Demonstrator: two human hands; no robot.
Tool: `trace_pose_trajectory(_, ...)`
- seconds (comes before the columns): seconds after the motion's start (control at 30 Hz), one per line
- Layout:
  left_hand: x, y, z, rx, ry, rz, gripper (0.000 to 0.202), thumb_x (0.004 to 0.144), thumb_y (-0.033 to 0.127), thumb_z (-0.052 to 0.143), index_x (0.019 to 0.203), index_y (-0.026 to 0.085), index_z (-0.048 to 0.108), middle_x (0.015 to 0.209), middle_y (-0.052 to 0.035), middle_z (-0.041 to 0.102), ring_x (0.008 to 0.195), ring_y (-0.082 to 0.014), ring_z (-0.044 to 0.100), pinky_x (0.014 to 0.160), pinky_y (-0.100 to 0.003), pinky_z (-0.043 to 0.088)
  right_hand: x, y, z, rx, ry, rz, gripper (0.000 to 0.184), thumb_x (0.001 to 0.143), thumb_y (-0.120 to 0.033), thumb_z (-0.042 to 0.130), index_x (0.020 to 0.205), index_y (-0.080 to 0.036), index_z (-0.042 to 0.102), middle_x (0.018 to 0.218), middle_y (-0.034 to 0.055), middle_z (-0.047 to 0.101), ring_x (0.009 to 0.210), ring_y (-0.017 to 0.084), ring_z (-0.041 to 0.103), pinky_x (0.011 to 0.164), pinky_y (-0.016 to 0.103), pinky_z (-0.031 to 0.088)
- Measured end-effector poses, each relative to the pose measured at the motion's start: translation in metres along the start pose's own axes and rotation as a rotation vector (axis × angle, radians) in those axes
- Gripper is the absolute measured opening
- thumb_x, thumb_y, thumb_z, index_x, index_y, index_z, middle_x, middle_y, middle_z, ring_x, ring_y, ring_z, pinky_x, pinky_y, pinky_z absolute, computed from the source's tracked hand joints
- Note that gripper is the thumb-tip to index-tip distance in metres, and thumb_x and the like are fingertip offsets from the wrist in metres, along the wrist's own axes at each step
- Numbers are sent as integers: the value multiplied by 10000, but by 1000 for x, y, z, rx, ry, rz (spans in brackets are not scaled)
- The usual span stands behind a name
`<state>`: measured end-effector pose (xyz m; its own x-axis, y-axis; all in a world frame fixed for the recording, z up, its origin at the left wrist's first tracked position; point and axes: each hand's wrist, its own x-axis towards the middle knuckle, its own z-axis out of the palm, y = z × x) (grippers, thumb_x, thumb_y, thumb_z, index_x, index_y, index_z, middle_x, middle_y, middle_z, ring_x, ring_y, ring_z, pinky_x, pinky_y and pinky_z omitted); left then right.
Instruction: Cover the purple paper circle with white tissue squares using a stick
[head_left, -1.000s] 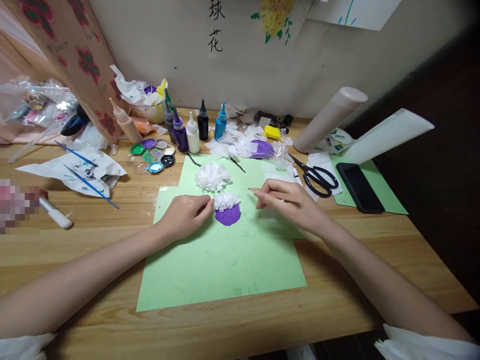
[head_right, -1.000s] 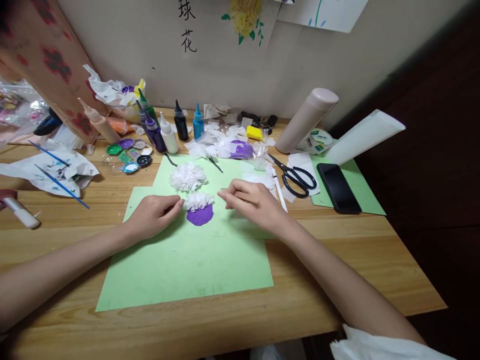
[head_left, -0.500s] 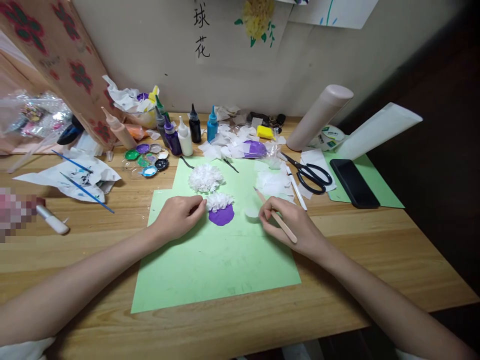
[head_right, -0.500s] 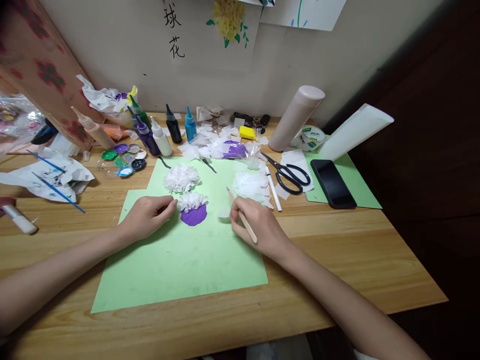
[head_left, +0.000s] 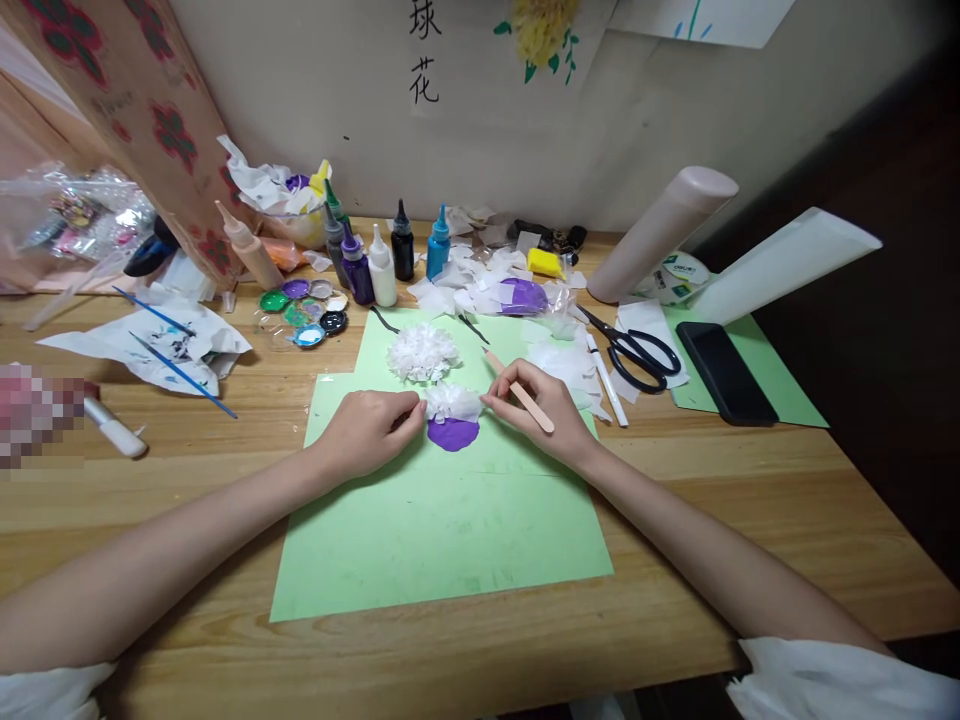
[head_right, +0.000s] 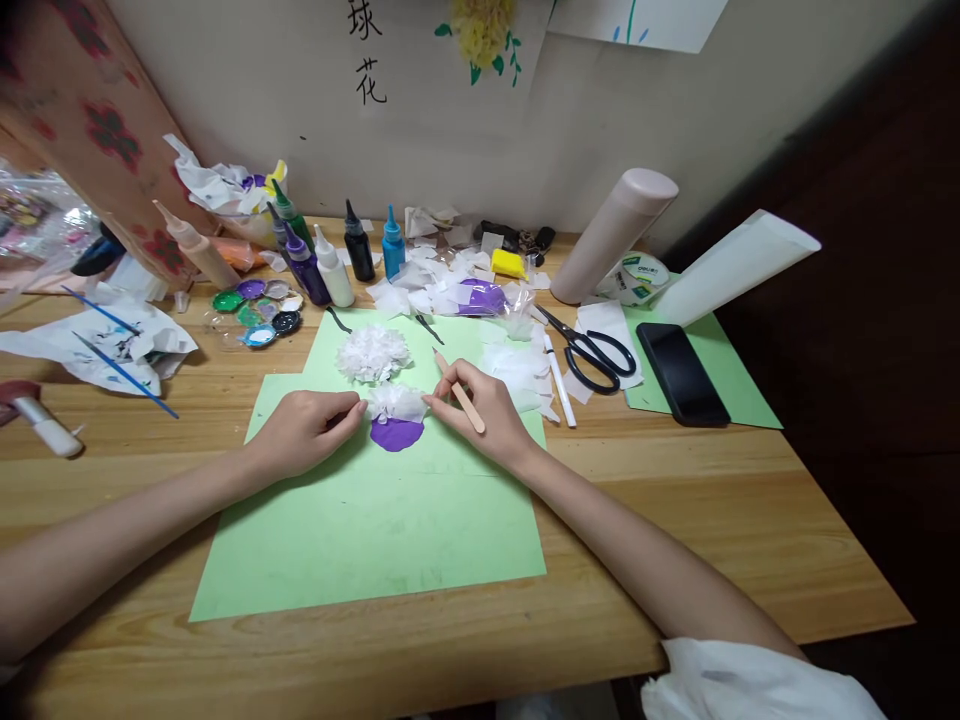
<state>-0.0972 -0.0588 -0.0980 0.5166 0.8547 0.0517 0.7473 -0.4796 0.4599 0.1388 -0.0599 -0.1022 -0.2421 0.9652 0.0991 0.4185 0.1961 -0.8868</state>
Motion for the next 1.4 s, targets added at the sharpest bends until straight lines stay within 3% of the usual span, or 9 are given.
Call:
trace_pose_trajectory(0.07,0,0,0,7,-3,4,364,886,319,343,572,168,452,472,32,401,446,-89,324,509,-244,202,-4,1,0,-3,98,-51,202,858,-349,525,728,-194,526,723,8,596,654,137,531,612,260,389)
trace_pose_trajectory(0.17,0,-1,1,16,-8,1,366,890,326,338,572,166,423,472,38,376,448,-83,314,510,-241,198,-13,4,0,85,265,-251,433,935,-394,331,586,-198,496,572,7,514,552,133,457,564,281,357)
trace_pose_trajectory(0.23,0,-1,2,18,-15,-4,363,891,331,339,577,165,411,475,39,370,449,-80,313,510,-240,193,-18,5,0,126,233,-393,523,948,-418,248,514,-204,448,485,4,446,491,134,405,529,294,332)
trace_pose_trajectory(0.3,0,-1,3,20,-22,-6,359,892,334,339,582,164,404,479,40,370,451,-78,315,511,-238,189,-21,4,1,100,110,-447,539,955,-413,219,505,-207,432,462,3,428,474,134,387,516,298,320)
trace_pose_trajectory(0.4,0,-2,3,26,-27,-7,357,894,338,340,586,164,395,482,41,375,454,-77,322,514,-235,191,-20,1,3,29,-9,-411,497,965,-366,230,544,-203,437,498,0,447,496,127,394,530,288,328)
trace_pose_trajectory(0.53,-1,-2,2,33,-25,-9,354,894,339,340,590,165,391,484,40,380,455,-78,325,514,-236,189,-16,1,5,18,-57,-388,482,974,-331,230,554,-195,423,511,-9,436,501,112,391,538,269,331)
trace_pose_trajectory(1.03,1,0,2,33,-19,-4,352,889,333,343,585,164,394,478,39,382,450,-77,327,510,-238,181,-17,-6,6,33,11,-417,503,974,-365,211,531,-202,386,472,-15,389,473,113,371,512,268,326)
trace_pose_trajectory(1.4,1,0,2,38,-14,0,358,889,336,343,581,164,409,483,34,394,456,-80,334,510,-244,182,-11,-6,9,-20,-19,-317,510,978,-358,214,529,-199,395,515,-12,423,498,104,422,549,262,370)
